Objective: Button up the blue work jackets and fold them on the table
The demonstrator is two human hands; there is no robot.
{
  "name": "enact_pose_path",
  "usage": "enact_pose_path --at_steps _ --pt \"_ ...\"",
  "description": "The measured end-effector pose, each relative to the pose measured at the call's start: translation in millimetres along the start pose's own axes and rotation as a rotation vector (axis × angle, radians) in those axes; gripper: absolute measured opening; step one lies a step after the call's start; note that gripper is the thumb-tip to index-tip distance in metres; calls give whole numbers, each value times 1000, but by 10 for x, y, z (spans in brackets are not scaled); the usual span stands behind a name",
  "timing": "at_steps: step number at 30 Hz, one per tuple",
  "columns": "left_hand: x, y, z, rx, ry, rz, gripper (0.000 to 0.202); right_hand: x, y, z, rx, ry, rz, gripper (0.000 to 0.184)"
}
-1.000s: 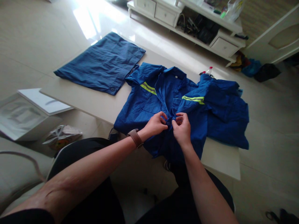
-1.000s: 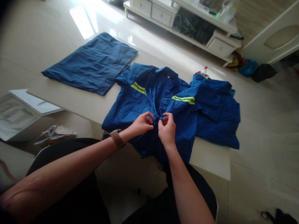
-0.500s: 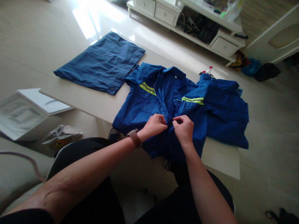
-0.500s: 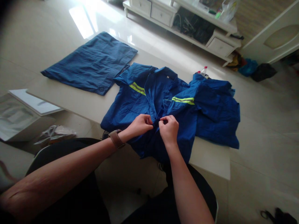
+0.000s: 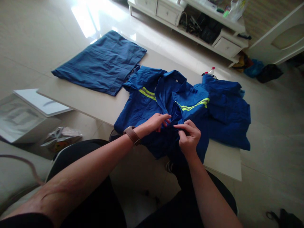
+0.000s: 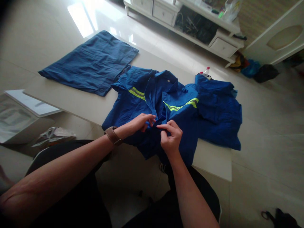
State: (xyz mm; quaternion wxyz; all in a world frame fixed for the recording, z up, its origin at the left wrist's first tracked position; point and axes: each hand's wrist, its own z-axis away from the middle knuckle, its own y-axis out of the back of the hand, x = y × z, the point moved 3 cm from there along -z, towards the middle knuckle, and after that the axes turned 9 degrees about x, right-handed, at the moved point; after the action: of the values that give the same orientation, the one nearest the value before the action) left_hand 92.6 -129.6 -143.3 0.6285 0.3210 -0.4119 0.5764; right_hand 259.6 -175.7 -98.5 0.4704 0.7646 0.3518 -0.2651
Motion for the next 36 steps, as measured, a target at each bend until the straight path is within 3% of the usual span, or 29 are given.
enact_pose_path --at_steps 4,6,8,11,14,17,20,24,28,31,33,36 --pt "53 -36 16 -70 -40 -10 38 -78 -19 57 -90 65 -53 24" --pt "37 -99 23 -111 -30 23 28 -86 -45 58 -123 94 -1 20" --pt "3 -147 14 -77 -20 25 15 -39 -63 25 -98 86 126 18" --pt "-63 -189 -8 -38 -17 -53 26 104 -69 -56 -21 41 302 25" --pt "-114 -211 -10 -96 -74 -147 34 250 -86 -107 -54 -17 315 33" --pt "-145 -216 10 -151 -105 -218 29 343 -97 -119 -137 -138 179 21" --pt "-167 -204 25 -122 1 -174 28 387 -46 -144 -93 -219 99 9" --pt "-181 -227 41 -123 135 -42 27 416 21 -181 -15 -111 220 16" --pt "-172 -248 58 -112 123 -7 29 381 -20 -157 -62 55 310 25" --pt "-147 -235 74 -65 93 20 25 287 -43 -140 -43 125 338 20" --pt "-132 -224 82 -41 85 40 23 236 -76 -132 -111 127 271 18" --pt "-119 -216 86 -26 71 18 26 222 -121 -130 -218 99 147 30"
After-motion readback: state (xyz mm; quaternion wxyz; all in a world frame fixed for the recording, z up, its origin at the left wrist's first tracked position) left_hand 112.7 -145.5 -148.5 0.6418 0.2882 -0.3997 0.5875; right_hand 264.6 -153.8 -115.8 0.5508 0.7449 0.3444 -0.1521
